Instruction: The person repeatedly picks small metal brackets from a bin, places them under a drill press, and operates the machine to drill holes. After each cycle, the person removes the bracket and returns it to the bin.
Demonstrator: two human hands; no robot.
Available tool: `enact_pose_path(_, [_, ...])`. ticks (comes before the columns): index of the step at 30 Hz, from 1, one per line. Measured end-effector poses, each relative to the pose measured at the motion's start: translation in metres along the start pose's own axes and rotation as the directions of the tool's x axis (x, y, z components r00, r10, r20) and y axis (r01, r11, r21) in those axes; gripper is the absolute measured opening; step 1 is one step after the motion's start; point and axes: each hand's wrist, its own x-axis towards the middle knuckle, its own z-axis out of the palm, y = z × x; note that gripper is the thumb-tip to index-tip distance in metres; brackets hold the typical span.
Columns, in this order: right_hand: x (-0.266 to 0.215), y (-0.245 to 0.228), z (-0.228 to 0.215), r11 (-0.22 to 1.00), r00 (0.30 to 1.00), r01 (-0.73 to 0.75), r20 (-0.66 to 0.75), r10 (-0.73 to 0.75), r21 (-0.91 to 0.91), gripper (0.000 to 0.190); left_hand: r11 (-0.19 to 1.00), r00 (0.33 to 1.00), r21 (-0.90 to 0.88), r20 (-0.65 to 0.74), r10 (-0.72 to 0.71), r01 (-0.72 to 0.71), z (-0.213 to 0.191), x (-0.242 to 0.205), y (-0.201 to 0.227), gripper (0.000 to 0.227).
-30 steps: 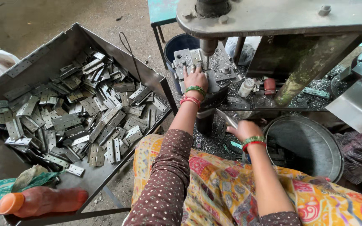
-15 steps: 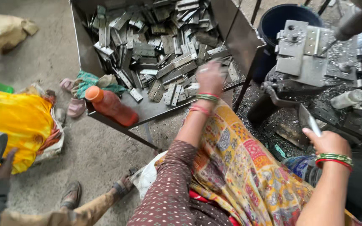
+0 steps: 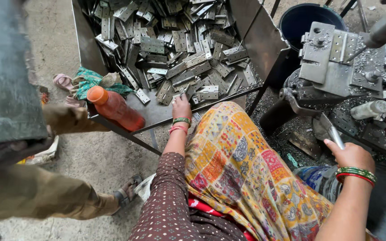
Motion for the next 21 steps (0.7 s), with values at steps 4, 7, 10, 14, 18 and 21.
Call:
enact_pose_path(4, [-0.005, -0.003, 0.001, 0.998, 0.998, 0.050, -0.037, -0.049, 0.032, 0.075, 1.000, 0.999, -0.015, -0.035, 0.023, -0.023, -0.015, 0.000, -0.006, 0.048])
enact_pose_path(7, [-0.005, -0.005, 0.001, 0.998, 0.998, 0.045, -0.041, -0.043, 0.043, 0.076, 0.998, 0.998, -0.047, -0.043, 0.042, -0.044, -0.039, 0.013, 0.019, 0.041])
enact_pose_path(10, [-0.002, -0.006, 0.004, 0.997, 0.997, 0.060, -0.059, -0.057, 0.056, 0.073, 0.956, 0.971, -0.173, -0.088, 0.224, -0.236, -0.067, 0.032, 0.081, 0.039])
enact_pose_path(14, [-0.003, -0.008, 0.004, 0.995, 0.998, 0.048, -0.047, -0.044, 0.086, 0.073, 0.846, 0.862, -0.206, -0.255, 0.438, -0.491, -0.105, 0.051, 0.206, 0.042])
enact_pose_path(18, [-0.008, -0.014, 0.000, 0.997, 0.998, 0.038, -0.046, -0.035, 0.071, 0.072, 0.758, 0.752, -0.069, -0.217, 0.623, -0.648, -0.120, 0.039, 0.340, 0.045])
enact_pose_path(21, [-0.011, -0.018, -0.003, 0.998, 0.999, 0.011, -0.037, -0.008, 0.067, 0.070, 0.615, 0.610, 0.028, 0.172, 0.774, -0.788, -0.114, 0.005, 0.407, 0.043])
